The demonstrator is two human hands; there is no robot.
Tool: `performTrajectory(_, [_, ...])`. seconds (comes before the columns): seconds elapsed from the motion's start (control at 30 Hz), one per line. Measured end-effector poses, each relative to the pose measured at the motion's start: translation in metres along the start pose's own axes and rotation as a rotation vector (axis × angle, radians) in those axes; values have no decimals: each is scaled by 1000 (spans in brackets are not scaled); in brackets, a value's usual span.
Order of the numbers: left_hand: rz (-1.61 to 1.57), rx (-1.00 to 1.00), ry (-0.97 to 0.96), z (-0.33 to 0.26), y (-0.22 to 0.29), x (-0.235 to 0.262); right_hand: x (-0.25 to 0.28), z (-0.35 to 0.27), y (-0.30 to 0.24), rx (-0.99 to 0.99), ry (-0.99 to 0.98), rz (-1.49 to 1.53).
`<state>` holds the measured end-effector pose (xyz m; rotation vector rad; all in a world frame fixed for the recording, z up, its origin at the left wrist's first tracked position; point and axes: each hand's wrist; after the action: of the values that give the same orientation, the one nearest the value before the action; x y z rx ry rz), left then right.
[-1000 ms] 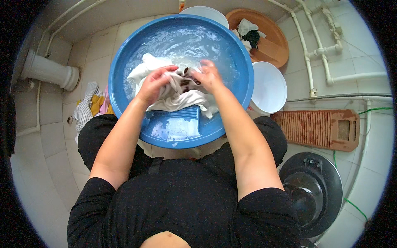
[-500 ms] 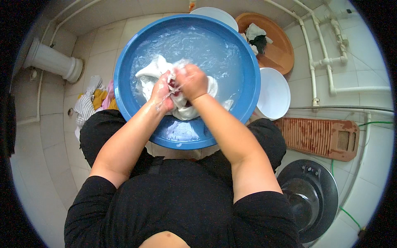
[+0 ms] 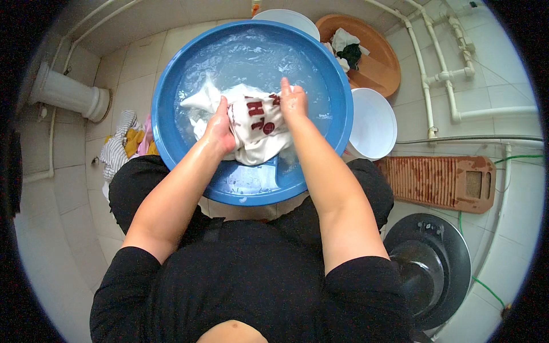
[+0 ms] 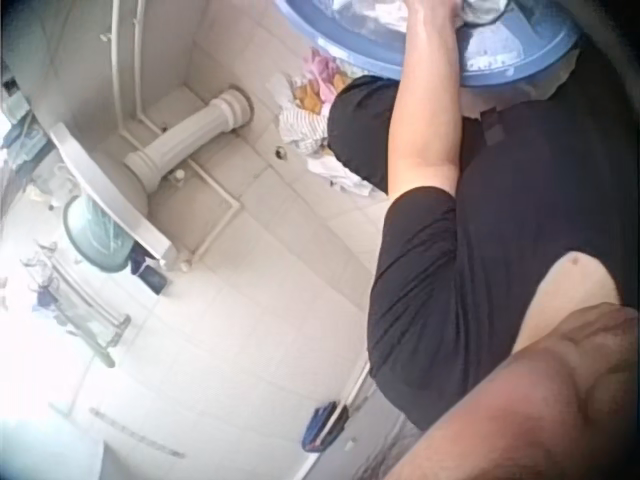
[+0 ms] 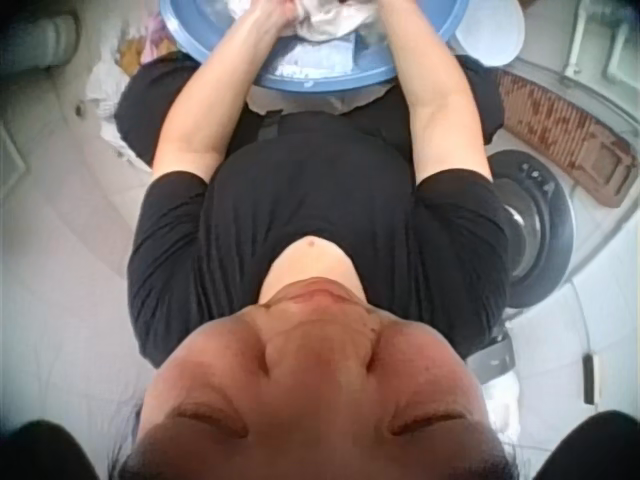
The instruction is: The person sits on the floor and hand-washes a white t-shirt with a red graphic in a blue basin filled with water. They repeatedly submerge, scrub, and wring the garment by hand throughout the episode.
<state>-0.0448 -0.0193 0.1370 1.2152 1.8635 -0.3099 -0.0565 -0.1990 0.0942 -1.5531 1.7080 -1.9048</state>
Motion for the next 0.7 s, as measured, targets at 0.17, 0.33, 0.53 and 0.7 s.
performTrajectory(0.17, [-130,-37,-35,10,4,14,7,1,29,-91,-329,10])
performTrajectory(0.33, [-130,-76,39,17,1,14,15,-1,18,-1,-119,-368])
performTrajectory(0.53, [-104,-99,-32,18,7,21,-18,-71,-62,460,-232,113])
performTrajectory(0.7, [-57,-158,-281,5,2,32,-25,-135,-85,1243,-209,-51])
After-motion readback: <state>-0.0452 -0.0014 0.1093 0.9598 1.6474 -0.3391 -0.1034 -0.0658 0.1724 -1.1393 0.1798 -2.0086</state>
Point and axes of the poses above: each hand's wrist, its own z-axis towards the middle knuckle, its own x-axis out of the back of the hand, y = z × x, and after that the axes turned 3 degrees about -y, right-handed
